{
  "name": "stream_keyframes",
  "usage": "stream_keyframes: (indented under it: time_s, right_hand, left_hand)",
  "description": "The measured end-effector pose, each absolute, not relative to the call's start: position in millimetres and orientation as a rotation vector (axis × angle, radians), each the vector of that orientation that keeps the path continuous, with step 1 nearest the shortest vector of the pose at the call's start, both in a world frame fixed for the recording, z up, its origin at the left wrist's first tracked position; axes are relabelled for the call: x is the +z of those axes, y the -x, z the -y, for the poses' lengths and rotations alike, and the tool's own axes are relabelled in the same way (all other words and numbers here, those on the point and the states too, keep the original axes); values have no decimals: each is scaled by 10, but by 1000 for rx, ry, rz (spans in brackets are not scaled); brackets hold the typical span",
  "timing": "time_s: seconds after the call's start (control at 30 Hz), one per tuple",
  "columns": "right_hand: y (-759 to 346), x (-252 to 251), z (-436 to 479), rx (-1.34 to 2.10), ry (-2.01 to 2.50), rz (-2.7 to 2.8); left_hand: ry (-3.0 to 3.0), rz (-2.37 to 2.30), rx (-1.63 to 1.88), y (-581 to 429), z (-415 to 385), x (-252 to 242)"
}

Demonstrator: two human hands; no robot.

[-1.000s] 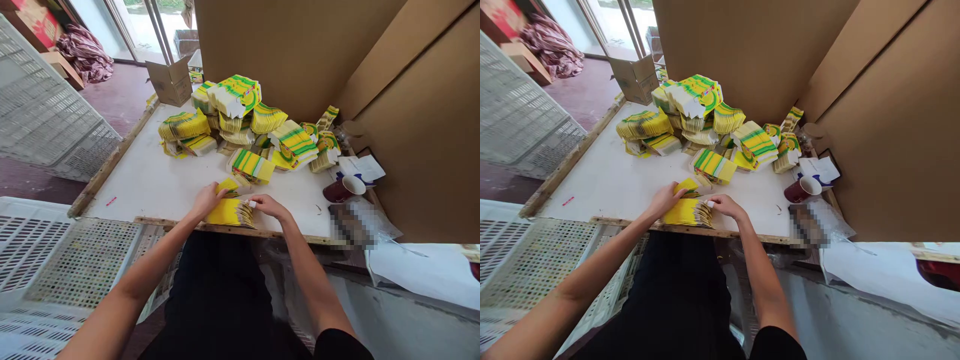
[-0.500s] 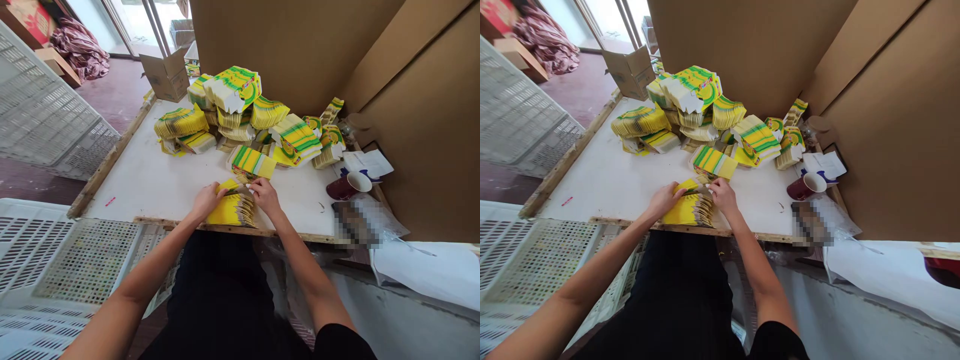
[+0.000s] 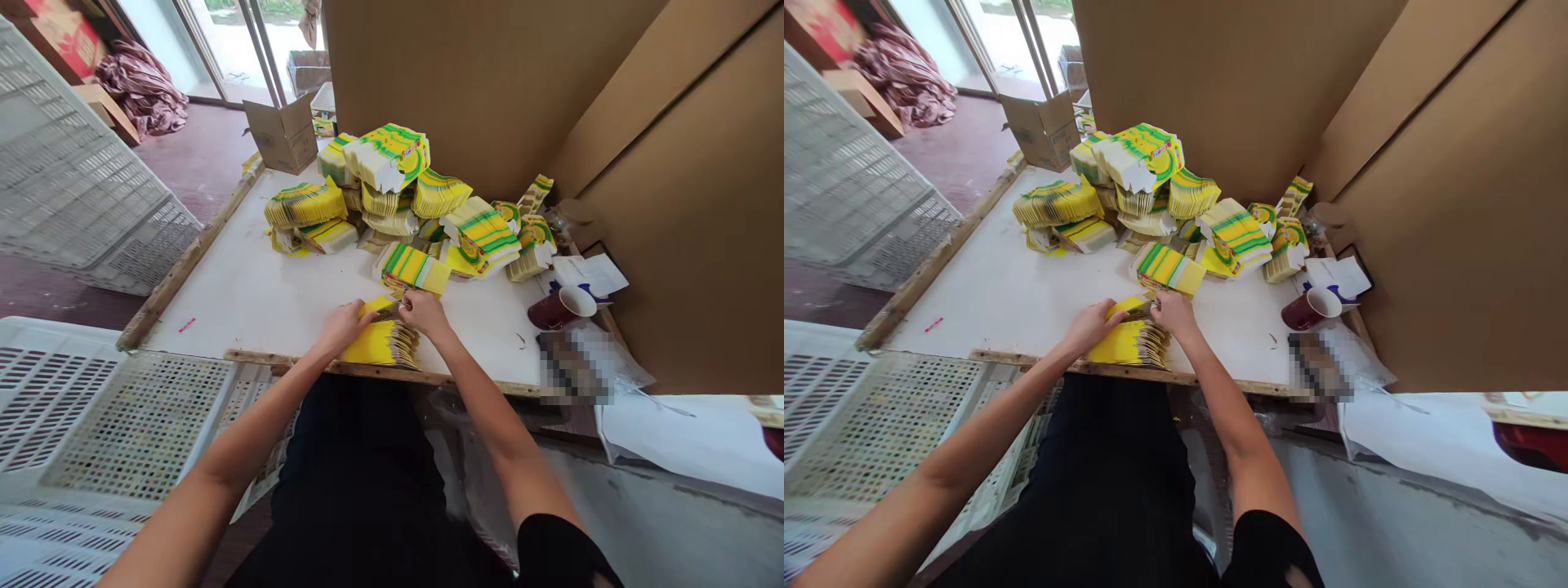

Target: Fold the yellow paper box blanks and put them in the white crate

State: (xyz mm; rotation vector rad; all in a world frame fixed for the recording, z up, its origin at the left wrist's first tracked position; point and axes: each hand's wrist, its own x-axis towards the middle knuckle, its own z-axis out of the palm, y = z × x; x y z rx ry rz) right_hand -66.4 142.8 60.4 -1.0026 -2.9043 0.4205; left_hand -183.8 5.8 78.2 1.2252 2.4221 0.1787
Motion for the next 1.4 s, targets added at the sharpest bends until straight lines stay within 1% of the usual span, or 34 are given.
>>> stream_keyframes:
  time_s: [0.07,0.13,0.3,0.37,0.5,0.7,0.8,0.87,1.0,1.1,1.2,1.4]
  right_hand:
    - [703,624,-1395,428,1099,2894]
    - [752,618,-1381,506,1189,2830]
    - [912,482,-1372,1113,1248,2485]
    - [959,411,-1353,1253,1208,2445]
    - [966,320,-1338,1353,1156,2431]
    - [854,339,-1454,1220,1154,2442]
    - [744,376,-1521,1209,1084,2501]
    - [627,394,-1556,1280,964,2578]
    - [349,407,-1577,1588,648,2670]
    - [219,402,-1541,1722,553,2659]
    - [210,394,-1494,1639,647,2664]
    - [329,410,-1460,1028,992,2697]
  left_hand:
    - [-1255,-2416,164,1839,-54,787]
    - [-1267,-2414,145,1843,-56,796]
    - [-1239,-2424,112,1866,-68,816]
    - [-1234,-2425,108,1874,-70,825]
    - [-1219,-2424,98,1866,-71,843]
    - [-1169,-2449,183,1852,-71,802]
    - [-1107,-2435,226,1882,-81,778]
    - [-1070,-2411,225,1915,-93,773]
    - [-1071,-2392,207,1963,-116,784]
    - [-1123,-2389,174,1953,-130,804]
    - [-1202,-2386,126,1917,-139,826]
    - [-1241,-2406,76,1880,-135,828]
